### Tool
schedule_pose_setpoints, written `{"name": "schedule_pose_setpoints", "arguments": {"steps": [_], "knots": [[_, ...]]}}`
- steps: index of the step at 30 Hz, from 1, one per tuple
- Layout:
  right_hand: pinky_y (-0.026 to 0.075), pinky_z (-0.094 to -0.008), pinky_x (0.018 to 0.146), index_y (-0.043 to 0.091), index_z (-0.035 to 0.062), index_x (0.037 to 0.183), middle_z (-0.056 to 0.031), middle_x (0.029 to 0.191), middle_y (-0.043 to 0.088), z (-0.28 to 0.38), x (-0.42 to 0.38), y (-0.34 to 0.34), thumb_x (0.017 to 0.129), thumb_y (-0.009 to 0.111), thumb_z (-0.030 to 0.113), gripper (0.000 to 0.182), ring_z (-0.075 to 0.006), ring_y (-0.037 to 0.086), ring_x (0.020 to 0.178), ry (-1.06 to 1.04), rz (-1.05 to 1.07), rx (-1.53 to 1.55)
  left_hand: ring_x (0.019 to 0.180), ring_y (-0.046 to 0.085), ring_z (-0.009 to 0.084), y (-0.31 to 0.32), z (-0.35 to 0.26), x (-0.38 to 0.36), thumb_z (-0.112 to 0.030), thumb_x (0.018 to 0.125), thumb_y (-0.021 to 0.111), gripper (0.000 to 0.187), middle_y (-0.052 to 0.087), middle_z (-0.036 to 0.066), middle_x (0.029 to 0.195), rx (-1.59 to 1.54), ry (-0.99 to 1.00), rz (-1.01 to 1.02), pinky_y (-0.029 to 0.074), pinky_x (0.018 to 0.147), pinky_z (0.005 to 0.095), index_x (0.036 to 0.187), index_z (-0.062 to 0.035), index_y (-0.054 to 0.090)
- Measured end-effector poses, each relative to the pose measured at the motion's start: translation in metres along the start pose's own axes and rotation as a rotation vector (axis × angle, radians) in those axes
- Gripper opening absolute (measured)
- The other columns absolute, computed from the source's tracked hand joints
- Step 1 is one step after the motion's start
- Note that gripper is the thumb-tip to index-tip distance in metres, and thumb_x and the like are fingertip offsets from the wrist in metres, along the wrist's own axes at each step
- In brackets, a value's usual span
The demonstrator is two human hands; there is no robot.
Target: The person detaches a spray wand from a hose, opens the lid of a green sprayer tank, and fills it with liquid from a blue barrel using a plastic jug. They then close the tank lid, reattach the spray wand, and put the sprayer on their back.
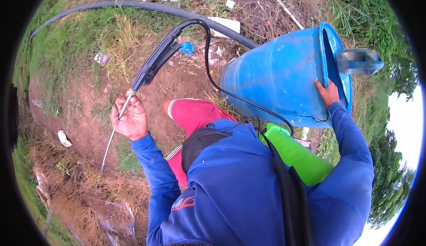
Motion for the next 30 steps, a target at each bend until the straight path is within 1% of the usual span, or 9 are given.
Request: {"name": "schedule_pose_setpoints", "arguments": {"steps": [7,10,14,18,21,23,27,29,30], "knots": [[0.054,-0.0389,0.087,0.071,0.0006,0.112,-0.0199,0.102,0.074,0.008,-0.006,-0.002,0.089,0.071,0.041,0.047,-0.0308,0.072,0.094,-0.027,-0.03,-0.018,0.092,0.065,0.0357,-0.008,0.026,0.0,-0.035,0.095,0.051,0.038,0.061,0.03,0.119,0.051,-0.017,-0.01,0.056,0.082,0.0453,0.101,0.0017,0.059],[0.053,-0.0421,0.083,0.071,-0.0018,0.104,-0.0226,0.095,0.072,0.01,-0.009,-0.006,0.088,0.071,0.044,0.048,-0.0362,0.07,0.09,-0.045,-0.058,-0.065,0.093,0.065,0.0361,-0.003,0.038,0.001,-0.035,0.095,0.051,0.039,0.062,0.029,0.117,0.065,-0.059,-0.007,0.055,0.083,0.046,0.101,0.0018,0.059],[0.053,-0.0446,0.083,0.07,-0.0012,0.101,-0.0249,0.097,0.07,0.002,-0.006,-0.001,0.088,0.071,0.045,0.048,-0.0403,0.068,0.093,-0.13,-0.116,-0.037,0.094,0.065,0.0365,0.016,0.046,0.001,-0.038,0.095,0.05,0.041,0.062,0.029,0.117,0.168,-0.095,0.002,0.055,0.082,0.046,0.102,0.0012,0.059],[0.052,-0.0458,0.084,0.07,-0.0005,0.102,-0.0252,0.099,0.068,0.01,-0.01,-0.003,0.088,0.07,0.045,0.048,-0.0436,0.066,0.096,-0.089,-0.08,-0.009,0.095,0.064,0.0385,0.027,0.049,-0.002,-0.041,0.095,0.049,0.044,0.062,0.029,0.118,0.299,-0.138,0.014,0.054,0.081,0.0462,0.103,0.0012,0.06],[0.051,-0.0464,0.083,0.07,-0.0011,0.101,-0.025,0.099,0.067,0.014,-0.013,-0.005,0.089,0.07,0.044,0.047,-0.0433,0.065,0.095,-0.119,-0.135,-0.054,0.095,0.064,0.039,0.025,0.058,0.003,-0.042,0.095,0.048,0.046,0.062,0.029,0.118,0.365,-0.186,0.024,0.054,0.081,0.0463,0.103,0.0014,0.06],[0.051,-0.0462,0.082,0.069,-0.0017,0.1,-0.0251,0.098,0.066,0.011,-0.01,-0.004,0.089,0.07,0.045,0.048,-0.0433,0.065,0.092,-0.112,-0.145,-0.017,0.097,0.066,0.0381,0.021,0.066,0.009,-0.039,0.094,0.049,0.044,0.063,0.029,0.118,0.415,-0.221,0.075,0.055,0.086,0.0478,0.104,0.003,0.06],[0.051,-0.0457,0.079,0.067,-0.0075,0.105,-0.025,0.092,0.064,0.002,-0.014,0.0,0.088,0.07,0.048,0.058,-0.0422,0.065,0.089,-0.167,-0.206,-0.033,0.098,0.067,0.039,0.016,0.086,0.016,-0.039,0.094,0.048,0.045,0.062,0.03,0.12,0.488,-0.292,0.065,0.056,0.086,0.0474,0.105,0.003,0.06],[0.051,-0.0458,0.08,0.066,-0.0099,0.107,-0.0255,0.093,0.064,0.008,-0.014,-0.002,0.088,0.071,0.048,0.061,-0.0421,0.065,0.089,-0.184,-0.189,-0.037,0.097,0.066,0.0398,0.015,0.094,0.02,-0.043,0.094,0.047,0.049,0.063,0.03,0.119,0.616,-0.314,0.002,0.056,0.085,0.0461,0.104,0.0026,0.06],[0.051,-0.0448,0.081,0.066,-0.0094,0.109,-0.0266,0.099,0.066,0.009,-0.013,-0.004,0.089,0.07,0.049,0.062,-0.0414,0.066,0.092,-0.147,-0.139,-0.051,0.097,0.066,0.0398,0.015,0.096,0.023,-0.043,0.094,0.047,0.049,0.063,0.03,0.119,0.631,-0.328,0.004,0.056,0.085,0.0461,0.104,0.0026,0.06]]}}
Point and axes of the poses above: each hand's wrist, its own x-axis towards the middle knuckle, its own y-axis out of the palm, z = x × y, the point moved 3 cm from there along x, towards the middle knuckle
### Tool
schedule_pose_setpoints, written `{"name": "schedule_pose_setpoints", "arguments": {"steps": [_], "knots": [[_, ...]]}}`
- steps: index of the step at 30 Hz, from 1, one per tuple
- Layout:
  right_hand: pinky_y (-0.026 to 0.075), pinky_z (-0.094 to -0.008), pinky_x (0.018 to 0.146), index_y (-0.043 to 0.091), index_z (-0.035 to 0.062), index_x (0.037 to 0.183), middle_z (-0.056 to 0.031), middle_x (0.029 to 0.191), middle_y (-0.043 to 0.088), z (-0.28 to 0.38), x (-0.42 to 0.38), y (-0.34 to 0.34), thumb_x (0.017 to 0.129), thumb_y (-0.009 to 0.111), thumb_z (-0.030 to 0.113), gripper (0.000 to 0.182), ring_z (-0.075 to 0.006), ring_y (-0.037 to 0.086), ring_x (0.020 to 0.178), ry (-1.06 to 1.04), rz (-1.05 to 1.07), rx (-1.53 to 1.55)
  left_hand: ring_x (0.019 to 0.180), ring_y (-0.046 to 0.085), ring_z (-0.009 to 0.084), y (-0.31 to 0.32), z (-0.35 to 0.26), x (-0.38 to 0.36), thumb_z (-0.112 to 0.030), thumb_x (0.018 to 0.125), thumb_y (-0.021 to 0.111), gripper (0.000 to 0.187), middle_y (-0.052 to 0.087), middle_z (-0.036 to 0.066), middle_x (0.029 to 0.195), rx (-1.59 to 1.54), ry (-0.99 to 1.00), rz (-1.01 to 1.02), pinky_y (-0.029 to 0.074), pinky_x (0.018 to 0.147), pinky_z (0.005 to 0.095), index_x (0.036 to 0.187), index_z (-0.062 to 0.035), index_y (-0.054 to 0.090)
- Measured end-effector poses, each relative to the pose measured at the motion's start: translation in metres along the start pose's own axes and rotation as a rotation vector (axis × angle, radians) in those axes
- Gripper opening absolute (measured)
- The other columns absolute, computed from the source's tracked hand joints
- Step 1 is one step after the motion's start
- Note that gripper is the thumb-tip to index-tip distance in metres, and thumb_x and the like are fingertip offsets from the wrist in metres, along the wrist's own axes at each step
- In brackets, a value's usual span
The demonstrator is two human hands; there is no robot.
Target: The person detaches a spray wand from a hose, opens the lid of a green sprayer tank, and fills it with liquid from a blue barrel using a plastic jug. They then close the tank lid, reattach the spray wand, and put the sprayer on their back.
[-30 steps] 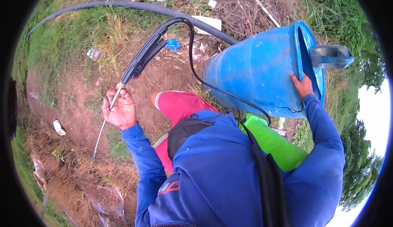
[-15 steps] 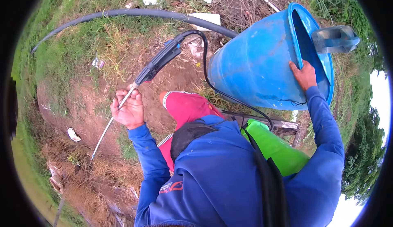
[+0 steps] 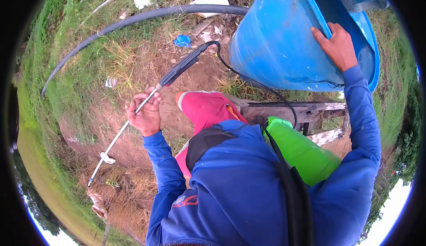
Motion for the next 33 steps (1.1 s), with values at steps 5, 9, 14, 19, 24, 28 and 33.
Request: {"name": "schedule_pose_setpoints", "arguments": {"steps": [5,9,14,19,24,28,33], "knots": [[0.051,-0.0441,0.084,0.066,-0.0082,0.112,-0.0263,0.107,0.067,-0.017,0.003,0.011,0.09,0.068,0.048,0.06,-0.0393,0.067,0.095,-0.028,-0.072,0.035,0.1,0.068,0.0408,0.009,0.001,0.019,-0.044,0.094,0.047,0.05,0.062,0.031,0.12,0.154,-0.084,0.065,0.057,0.087,0.0474,0.105,0.0039,0.06],[0.053,-0.0412,0.077,0.068,-0.0011,0.113,-0.0197,0.086,0.069,-0.013,0.002,0.01,0.092,0.065,0.053,0.058,-0.0325,0.071,0.082,0.046,0.128,0.21,0.1,0.068,0.0412,0.016,0.003,0.031,-0.043,0.094,0.047,0.05,0.061,0.032,0.12,0.229,-0.144,0.112,0.058,0.088,0.0473,0.104,0.0046,0.059],[0.054,-0.0402,0.076,0.068,-0.0012,0.114,-0.0182,0.088,0.071,-0.004,0.002,0.004,0.093,0.065,0.05,0.056,-0.0289,0.071,0.08,0.037,0.161,0.159,0.096,0.069,0.0381,0.024,0.011,0.042,-0.046,0.095,0.048,0.051,0.063,0.031,0.117,0.3,-0.241,0.084,0.058,0.085,0.0443,0.099,0.0034,0.061],[0.051,-0.0425,0.084,0.067,-0.0031,0.113,-0.0243,0.098,0.07,0.003,0.0,0.001,0.091,0.067,0.04,0.048,-0.0384,0.068,0.094,0.064,0.23,0.404,0.09,0.07,0.0342,0.018,0.025,0.076,-0.047,0.096,0.046,0.051,0.067,0.028,0.109,0.395,-0.383,0.091,0.059,0.081,0.0428,0.095,0.0017,0.061],[0.049,-0.0422,0.077,0.064,-0.0048,0.111,-0.0232,0.092,0.066,0.013,-0.002,-0.005,0.09,0.07,0.03,0.041,-0.0387,0.064,0.085,0.036,0.129,0.385,0.08,0.07,0.0277,0.02,0.045,0.128,-0.053,0.098,0.042,0.053,0.07,0.023,0.101,0.663,-0.606,0.065,0.058,0.073,0.0392,0.088,-0.0042,0.058],[0.045,-0.0444,0.07,0.059,-0.0057,0.098,-0.0225,0.085,0.058,0.008,-0.001,0.0,0.089,0.071,0.019,0.029,-0.0428,0.057,0.077,0.047,0.106,0.338,0.07,0.066,0.0217,0.02,0.076,0.177,-0.064,0.098,0.035,0.062,0.071,0.017,0.093,0.963,-0.845,0.071,0.053,0.064,0.0334,0.083,-0.0081,0.055],[0.045,-0.0468,0.067,0.058,-0.0052,0.091,-0.0231,0.081,0.055,0.016,0.0,-0.007,0.084,0.073,0.013,0.026,-0.0437,0.057,0.073,0.048,0.034,0.41,0.061,0.061,0.0174,0.012,0.126,0.225,-0.072,0.094,0.034,0.064,0.071,0.01,0.084,1.271,-0.989,0.109,0.046,0.055,0.0315,0.085,-0.012,0.055]]}}
Point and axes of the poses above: each hand's wrist, its own x-axis towards the middle knuckle, its own y-axis out of the palm, z = x × y, the point moved 3 cm from there along x, towards the middle knuckle
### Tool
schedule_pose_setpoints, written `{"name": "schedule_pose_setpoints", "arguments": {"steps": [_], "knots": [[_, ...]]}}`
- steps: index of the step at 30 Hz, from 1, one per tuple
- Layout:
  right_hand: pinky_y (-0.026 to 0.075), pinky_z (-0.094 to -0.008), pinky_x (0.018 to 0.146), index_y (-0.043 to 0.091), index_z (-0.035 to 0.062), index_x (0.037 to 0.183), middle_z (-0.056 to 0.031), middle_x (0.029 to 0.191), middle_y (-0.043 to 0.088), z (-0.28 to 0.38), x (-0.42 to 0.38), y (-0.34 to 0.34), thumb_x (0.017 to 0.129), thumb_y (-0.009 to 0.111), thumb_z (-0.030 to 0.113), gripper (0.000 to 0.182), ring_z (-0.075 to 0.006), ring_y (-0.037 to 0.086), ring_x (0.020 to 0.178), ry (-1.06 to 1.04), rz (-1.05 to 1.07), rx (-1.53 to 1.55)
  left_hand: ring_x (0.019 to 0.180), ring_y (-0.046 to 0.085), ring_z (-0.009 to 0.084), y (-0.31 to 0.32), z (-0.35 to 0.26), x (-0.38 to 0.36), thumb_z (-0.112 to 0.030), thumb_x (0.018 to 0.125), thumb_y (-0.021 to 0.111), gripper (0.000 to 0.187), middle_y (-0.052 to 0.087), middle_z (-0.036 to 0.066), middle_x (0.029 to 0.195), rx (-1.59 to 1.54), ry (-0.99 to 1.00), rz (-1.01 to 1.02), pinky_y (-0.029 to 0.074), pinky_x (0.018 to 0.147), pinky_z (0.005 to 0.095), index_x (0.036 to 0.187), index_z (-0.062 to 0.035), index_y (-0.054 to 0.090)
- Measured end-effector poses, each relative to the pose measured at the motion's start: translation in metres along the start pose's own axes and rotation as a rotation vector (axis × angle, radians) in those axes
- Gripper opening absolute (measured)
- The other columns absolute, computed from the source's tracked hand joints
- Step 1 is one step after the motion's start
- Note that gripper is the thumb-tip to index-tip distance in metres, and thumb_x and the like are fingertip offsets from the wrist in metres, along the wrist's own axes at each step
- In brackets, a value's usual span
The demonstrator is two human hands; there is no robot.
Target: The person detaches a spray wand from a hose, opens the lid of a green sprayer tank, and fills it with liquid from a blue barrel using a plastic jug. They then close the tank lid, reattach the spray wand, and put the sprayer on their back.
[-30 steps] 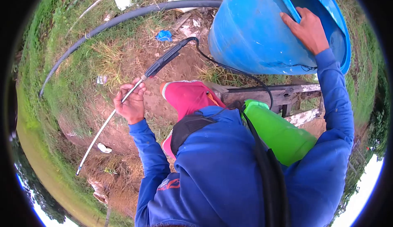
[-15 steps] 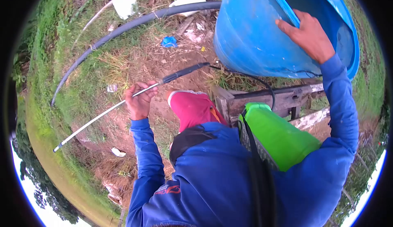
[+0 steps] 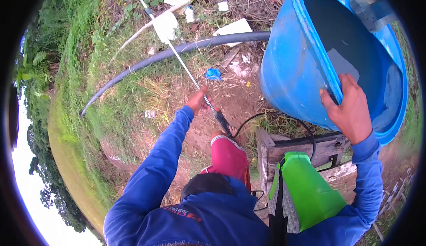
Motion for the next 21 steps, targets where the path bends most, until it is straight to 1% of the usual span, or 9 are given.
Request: {"name": "schedule_pose_setpoints", "arguments": {"steps": [4,7,10,12,14,16,18,19,21], "knots": [[0.047,-0.046,0.069,0.057,-0.0071,0.1,-0.0257,0.088,0.06,-0.007,-0.001,0.003,0.082,0.075,0.016,0.034,-0.0443,0.061,0.077,0.031,0.056,0.025,0.059,0.057,0.0148,0.013,0.006,0.039,-0.067,0.094,0.045,0.052,0.07,0.007,0.081,-0.082,-0.027,0.067,0.04,0.053,0.0299,0.087,-0.0168,0.055],[0.049,-0.0451,0.071,0.058,-0.0079,0.109,-0.0251,0.088,0.063,-0.006,-0.004,0.004,0.082,0.076,0.017,0.04,-0.0423,0.062,0.077,-0.023,-0.014,0.071,0.06,0.057,0.0158,0.024,0.01,0.049,-0.061,0.097,0.046,0.045,0.066,0.003,0.081,-0.137,-0.062,0.085,0.045,0.056,0.0325,0.091,-0.0174,0.054],[0.05,-0.0432,0.074,0.061,-0.0074,0.112,-0.0226,0.084,0.065,0.0,0.008,-0.008,0.083,0.075,0.021,0.043,-0.036,0.064,0.075,0.063,0.165,0.082,0.062,0.058,0.0173,0.03,0.011,0.047,-0.054,0.1,0.043,0.038,0.064,0.002,0.082,-0.188,-0.08,0.044,0.049,0.058,0.0354,0.095,-0.017,0.053],[0.05,-0.0419,0.074,0.064,-0.0044,0.11,-0.0187,0.078,0.065,-0.008,0.023,-0.007,0.083,0.076,0.026,0.042,-0.0302,0.062,0.071,0.1,0.481,0.168,0.063,0.059,0.0175,0.029,0.012,0.047,-0.05,0.1,0.043,0.035,0.064,0.002,0.082,-0.147,-0.081,0.01,0.049,0.058,0.0358,0.095,-0.0167,0.054],[0.05,-0.0401,0.073,0.066,-0.0014,0.108,-0.0162,0.078,0.065,-0.002,0.041,-0.018,0.082,0.077,0.032,0.043,-0.0253,0.063,0.073,0.105,0.609,0.076,0.064,0.059,0.0179,0.027,0.017,0.042,-0.048,0.099,0.043,0.033,0.064,0.002,0.082,-0.154,-0.09,0.009,0.049,0.06,0.0376,0.096,-0.0164,0.053],[0.05,-0.038,0.072,0.063,-0.0018,0.113,-0.0156,0.099,0.066,0.012,0.063,-0.032,0.081,0.079,0.038,0.053,-0.0249,0.063,0.086,0.084,0.638,-0.03,0.067,0.06,0.0187,0.017,0.012,0.044,-0.048,0.098,0.044,0.034,0.064,0.003,0.083,-0.076,-0.076,0.004,0.05,0.063,0.04,0.097,-0.0161,0.053],[0.048,-0.0344,0.073,0.063,-0.0004,0.115,-0.0165,0.114,0.064,0.013,0.076,-0.058,0.08,0.08,0.042,0.057,-0.0229,0.063,0.098,0.124,0.382,-0.168,0.071,0.06,0.0194,0.004,0.019,0.049,-0.049,0.098,0.046,0.033,0.065,0.003,0.086,-0.067,-0.07,0.024,0.05,0.065,0.0409,0.098,-0.0159,0.053],[0.048,-0.0344,0.073,0.063,-0.0004,0.115,-0.0165,0.114,0.064,0.02,0.084,-0.068,0.08,0.08,0.042,0.057,-0.0229,0.063,0.098,0.141,0.385,-0.161,0.071,0.06,0.0194,-0.003,0.028,0.058,-0.048,0.097,0.047,0.033,0.066,0.003,0.088,-0.086,-0.065,0.041,0.05,0.065,0.0406,0.098,-0.0161,0.053],[0.049,-0.0346,0.071,0.067,0.0075,0.112,-0.0092,0.097,0.061,0.059,0.111,-0.091,0.085,0.069,0.058,0.058,-0.0206,0.06,0.087,0.225,0.199,-0.079,0.072,0.059,0.0198,-0.005,0.014,0.057,-0.049,0.096,0.048,0.032,0.067,0.003,0.089,-0.042,-0.071,0.015,0.05,0.066,0.0406,0.093,-0.0178,0.054]]}}
Point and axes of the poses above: each hand's wrist, its own x-axis towards the middle knuckle, its own y-axis out of the palm, z = x × y, the point moved 3 cm from there along x, towards the middle knuckle
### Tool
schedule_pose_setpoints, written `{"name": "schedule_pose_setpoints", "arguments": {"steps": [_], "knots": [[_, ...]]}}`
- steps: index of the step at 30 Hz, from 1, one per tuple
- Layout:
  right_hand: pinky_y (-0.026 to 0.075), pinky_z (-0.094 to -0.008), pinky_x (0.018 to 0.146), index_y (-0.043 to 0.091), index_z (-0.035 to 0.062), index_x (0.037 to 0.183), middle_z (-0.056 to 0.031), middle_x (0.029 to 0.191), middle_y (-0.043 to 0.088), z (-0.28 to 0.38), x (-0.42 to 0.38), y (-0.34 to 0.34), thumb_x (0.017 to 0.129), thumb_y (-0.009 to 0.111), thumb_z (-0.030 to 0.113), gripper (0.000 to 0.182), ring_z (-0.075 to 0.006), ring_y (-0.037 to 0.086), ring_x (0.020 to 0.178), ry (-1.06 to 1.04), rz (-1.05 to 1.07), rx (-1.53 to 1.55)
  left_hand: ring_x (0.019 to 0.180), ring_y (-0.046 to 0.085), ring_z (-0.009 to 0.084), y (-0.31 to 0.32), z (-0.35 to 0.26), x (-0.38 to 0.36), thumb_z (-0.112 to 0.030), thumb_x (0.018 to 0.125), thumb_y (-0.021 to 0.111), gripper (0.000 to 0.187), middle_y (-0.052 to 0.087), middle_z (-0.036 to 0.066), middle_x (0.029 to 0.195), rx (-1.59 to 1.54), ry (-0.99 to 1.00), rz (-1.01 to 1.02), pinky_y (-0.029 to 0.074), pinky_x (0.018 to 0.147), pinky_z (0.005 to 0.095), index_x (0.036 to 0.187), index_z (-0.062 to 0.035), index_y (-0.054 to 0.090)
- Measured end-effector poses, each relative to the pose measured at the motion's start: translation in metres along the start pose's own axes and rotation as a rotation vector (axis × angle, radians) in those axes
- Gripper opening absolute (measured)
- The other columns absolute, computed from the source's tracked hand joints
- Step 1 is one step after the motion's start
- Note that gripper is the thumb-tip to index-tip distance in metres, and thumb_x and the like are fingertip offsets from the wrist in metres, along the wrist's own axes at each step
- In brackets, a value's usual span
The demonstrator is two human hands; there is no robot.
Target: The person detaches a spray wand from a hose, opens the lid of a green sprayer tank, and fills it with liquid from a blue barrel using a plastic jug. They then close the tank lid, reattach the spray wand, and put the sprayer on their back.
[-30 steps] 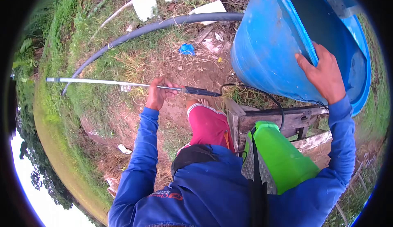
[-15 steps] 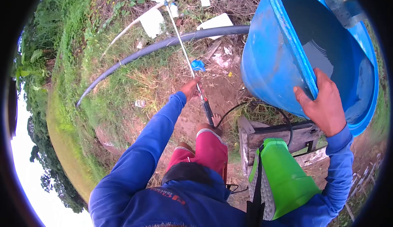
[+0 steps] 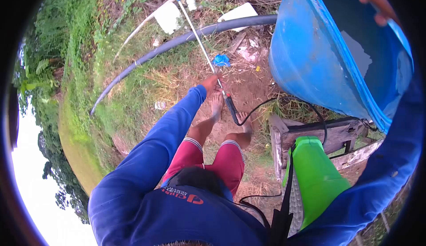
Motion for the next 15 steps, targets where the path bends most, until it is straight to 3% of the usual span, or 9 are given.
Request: {"name": "schedule_pose_setpoints", "arguments": {"steps": [1,3,5,6,7,9,11,13,15], "knots": [[0.049,-0.0347,0.07,0.069,0.0115,0.111,-0.0056,0.088,0.059,0.024,0.001,-0.006,0.087,0.064,0.067,0.06,-0.0195,0.058,0.082,0.037,-0.082,0.047,0.072,0.059,0.0198,-0.003,-0.004,0.011,-0.049,0.096,0.048,0.032,0.067,0.003,0.089,0.023,-0.001,0.018,0.05,0.066,0.0406,0.093,-0.0178,0.054],[0.049,-0.0344,0.068,0.066,0.0051,0.103,-0.0075,0.083,0.056,0.081,-0.013,0.014,0.088,0.066,0.063,0.06,-0.0195,0.057,0.077,0.126,-0.132,0.008,0.074,0.059,0.0208,-0.016,0.008,0.036,-0.049,0.096,0.048,0.032,0.067,0.003,0.088,0.037,-0.098,-0.022,0.05,0.067,0.0418,0.091,-0.0186,0.055],[0.049,-0.0362,0.071,0.065,0.0028,0.102,-0.0093,0.091,0.058,0.045,-0.002,0.056,0.089,0.07,0.056,0.055,-0.0221,0.057,0.08,-0.309,-0.123,0.059,0.077,0.06,0.0217,-0.017,0.004,0.041,-0.048,0.096,0.047,0.032,0.067,0.004,0.088,0.024,-0.098,-0.003,0.049,0.069,0.0422,0.091,-0.0183,0.057],[0.048,-0.0383,0.078,0.065,0.0031,0.105,-0.0108,0.103,0.06,0.039,0.001,0.083,0.089,0.072,0.05,0.05,-0.0249,0.057,0.088,-0.34,-0.376,-0.093,0.077,0.06,0.022,-0.019,0.004,0.044,-0.048,0.096,0.047,0.032,0.067,0.004,0.088,0.0,-0.103,0.005,0.049,0.071,0.0421,0.093,-0.0179,0.057],[0.045,-0.0393,0.087,0.063,0.0054,0.109,-0.0117,0.108,0.061,0.042,-0.01,0.093,0.089,0.072,0.049,0.049,-0.0253,0.056,0.1,-0.333,-0.35,-0.105,0.078,0.06,0.0222,-0.022,0.004,0.048,-0.048,0.096,0.046,0.032,0.067,0.004,0.088,-0.024,-0.106,0.013,0.049,0.073,0.0419,0.094,-0.0175,0.058],[0.044,-0.0369,0.1,0.064,0.0044,0.118,-0.0152,0.13,0.059,0.012,-0.007,0.129,0.084,0.078,0.031,0.045,-0.0245,0.054,0.124,-0.456,-0.591,-0.004,0.08,0.06,0.023,-0.025,0.004,0.057,-0.048,0.097,0.045,0.034,0.067,0.004,0.089,0.009,-0.117,0.031,0.048,0.076,0.0424,0.094,-0.0172,0.058],[0.047,-0.0414,0.094,0.067,0.0061,0.106,-0.0145,0.119,0.06,0.025,-0.054,0.141,0.077,0.081,0.028,0.039,-0.0287,0.058,0.115,-0.238,-0.728,0.17,0.079,0.06,0.0236,-0.026,0.001,0.07,-0.049,0.097,0.045,0.035,0.067,0.005,0.09,-0.005,-0.152,-0.017,0.049,0.076,0.0431,0.095,-0.0166,0.058],[0.045,-0.0425,0.099,0.067,0.0046,0.105,-0.0164,0.122,0.059,0.038,-0.113,0.16,0.074,0.079,0.021,0.037,-0.0334,0.058,0.116,-0.119,-0.815,0.237,0.08,0.06,0.0238,-0.033,0.005,0.091,-0.049,0.098,0.045,0.034,0.067,0.004,0.092,-0.008,-0.123,0.031,0.049,0.075,0.0432,0.097,-0.0168,0.057],[0.045,-0.0445,0.099,0.065,0.0015,0.103,-0.0185,0.12,0.058,0.035,-0.172,0.215,0.083,0.072,0.036,0.041,-0.0325,0.057,0.116,-0.019,-0.729,0.811,0.08,0.061,0.0236,-0.039,0.004,0.105,-0.049,0.097,0.046,0.034,0.067,0.004,0.092,0.003,-0.121,0.05,0.05,0.075,0.0432,0.098,-0.0174,0.057]]}}
Point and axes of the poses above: each hand's wrist, its own x-axis towards the middle knuckle, its own y-axis out of the palm, z = x × y, the point moved 3 cm from there along x, towards the middle knuckle
